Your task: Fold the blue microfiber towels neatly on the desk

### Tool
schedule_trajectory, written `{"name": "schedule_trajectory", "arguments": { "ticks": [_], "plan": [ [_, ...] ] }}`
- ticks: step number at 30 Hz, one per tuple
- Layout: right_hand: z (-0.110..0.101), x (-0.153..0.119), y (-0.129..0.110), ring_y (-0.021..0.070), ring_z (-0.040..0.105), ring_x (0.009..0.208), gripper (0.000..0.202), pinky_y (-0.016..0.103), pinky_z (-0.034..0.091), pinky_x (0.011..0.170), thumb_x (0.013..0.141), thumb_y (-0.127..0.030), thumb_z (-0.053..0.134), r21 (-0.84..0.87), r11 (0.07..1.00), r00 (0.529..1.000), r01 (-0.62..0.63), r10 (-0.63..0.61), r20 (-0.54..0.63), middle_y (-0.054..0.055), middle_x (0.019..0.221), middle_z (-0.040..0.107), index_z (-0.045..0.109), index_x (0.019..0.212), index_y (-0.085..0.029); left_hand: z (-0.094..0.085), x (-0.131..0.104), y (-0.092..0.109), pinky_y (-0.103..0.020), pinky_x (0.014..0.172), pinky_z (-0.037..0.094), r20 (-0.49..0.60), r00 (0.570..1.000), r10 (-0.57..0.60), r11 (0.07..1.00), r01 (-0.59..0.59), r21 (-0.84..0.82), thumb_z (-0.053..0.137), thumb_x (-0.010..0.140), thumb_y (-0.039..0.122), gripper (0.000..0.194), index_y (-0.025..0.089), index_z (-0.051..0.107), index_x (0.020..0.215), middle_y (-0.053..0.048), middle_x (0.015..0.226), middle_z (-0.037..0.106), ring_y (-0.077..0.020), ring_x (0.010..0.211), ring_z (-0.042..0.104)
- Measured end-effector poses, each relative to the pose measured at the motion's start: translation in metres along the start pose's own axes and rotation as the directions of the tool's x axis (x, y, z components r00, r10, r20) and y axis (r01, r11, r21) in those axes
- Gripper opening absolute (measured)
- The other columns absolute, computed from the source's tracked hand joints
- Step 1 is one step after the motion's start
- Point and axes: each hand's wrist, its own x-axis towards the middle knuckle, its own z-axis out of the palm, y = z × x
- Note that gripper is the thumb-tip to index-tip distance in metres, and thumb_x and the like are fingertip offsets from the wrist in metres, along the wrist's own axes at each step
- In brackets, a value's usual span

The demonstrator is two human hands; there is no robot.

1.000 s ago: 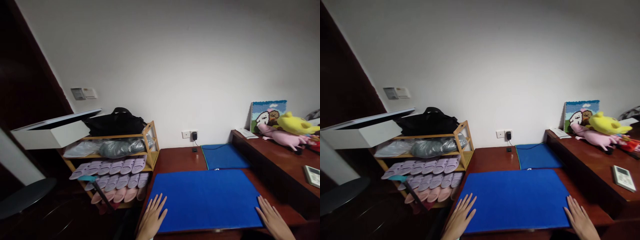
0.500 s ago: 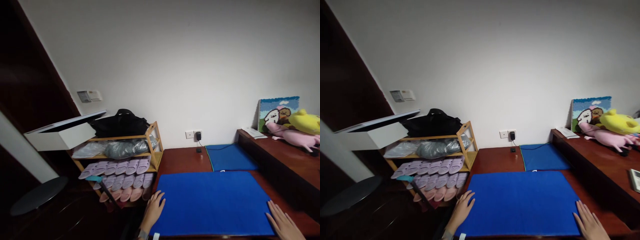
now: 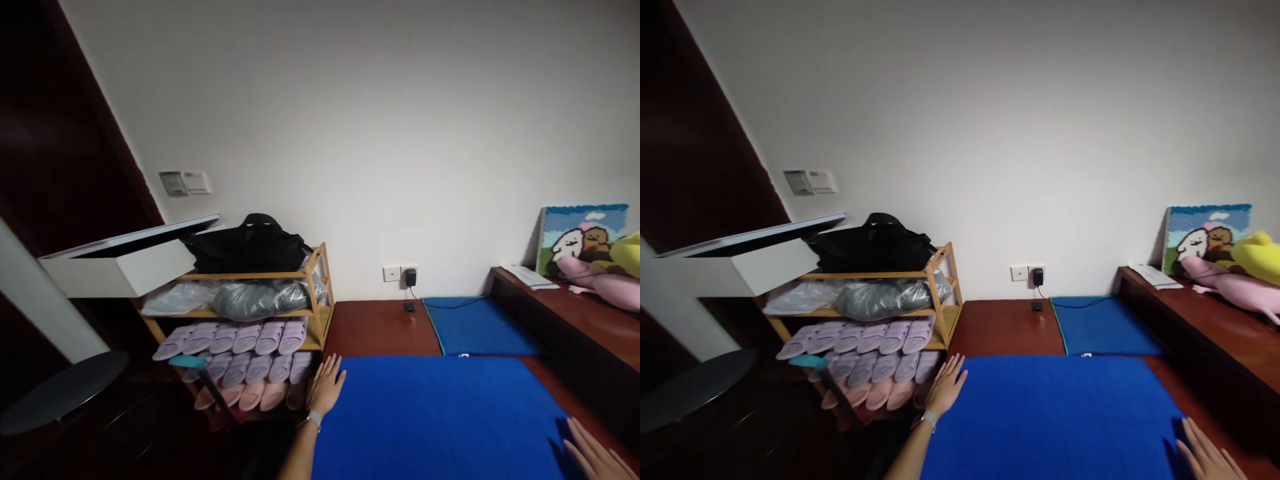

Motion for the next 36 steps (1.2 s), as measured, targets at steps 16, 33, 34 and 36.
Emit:
{"name": "schedule_trajectory", "arguments": {
  "ticks": [16,33,34,36],
  "plan": [
    [0.106,0.167,-0.342,0.028,0.025,0.159,0.072,0.051,0.02,0.13,0.105,-0.058,0.029,0.318,0.944,0.769,-0.087,-0.139,0.624,0.011,0.17,0.03,0.035,0.163,-0.016,0.003,0.008,-0.001,-0.046,0.131,0.02,0.04,0.999,-0.025,0.995,0.021,0.101,0.028,0.106,0.046,0.064,0.017,0.037,0.162,-0.009,0.171,0.032,-0.0219,0.158,0.028],
    [0.102,0.099,0.022,0.0297,0.039,0.153,0.078,0.049,0.033,0.126,0.099,-0.046,0.016,-0.136,0.946,0.82,-0.295,0.323,0.471,0.017,0.163,0.043,0.044,0.157,-0.003,0.008,0.019,-0.017,-0.049,0.128,0.028,-0.002,1.0,-0.023,0.999,0.023,0.04,0.032,0.104,0.048,0.061,0.025,0.045,0.159,-0.004,0.167,0.041,-0.0229,0.156,0.035],
    [0.101,0.1,0.022,0.0295,0.039,0.153,0.078,0.049,0.033,0.125,0.098,-0.045,0.016,-0.143,0.945,0.812,-0.295,0.327,0.483,0.017,0.163,0.042,0.043,0.157,-0.003,0.008,0.019,-0.016,-0.049,0.129,0.027,0.0,1.0,-0.026,0.999,0.026,0.043,0.032,0.104,0.048,0.061,0.025,0.045,0.159,-0.004,0.167,0.041,-0.0229,0.156,0.035],
    [0.097,0.107,0.026,0.0304,0.04,0.151,0.077,0.049,0.036,0.123,0.098,-0.044,0.019,-0.158,0.941,0.774,-0.298,0.335,0.537,0.017,0.163,0.042,0.045,0.156,-0.002,0.005,0.018,-0.012,-0.048,0.129,0.027,0.011,0.999,-0.035,0.998,0.035,0.049,0.033,0.104,0.047,0.061,0.024,0.045,0.159,-0.005,0.167,0.041,-0.0226,0.156,0.034]
  ]
}}
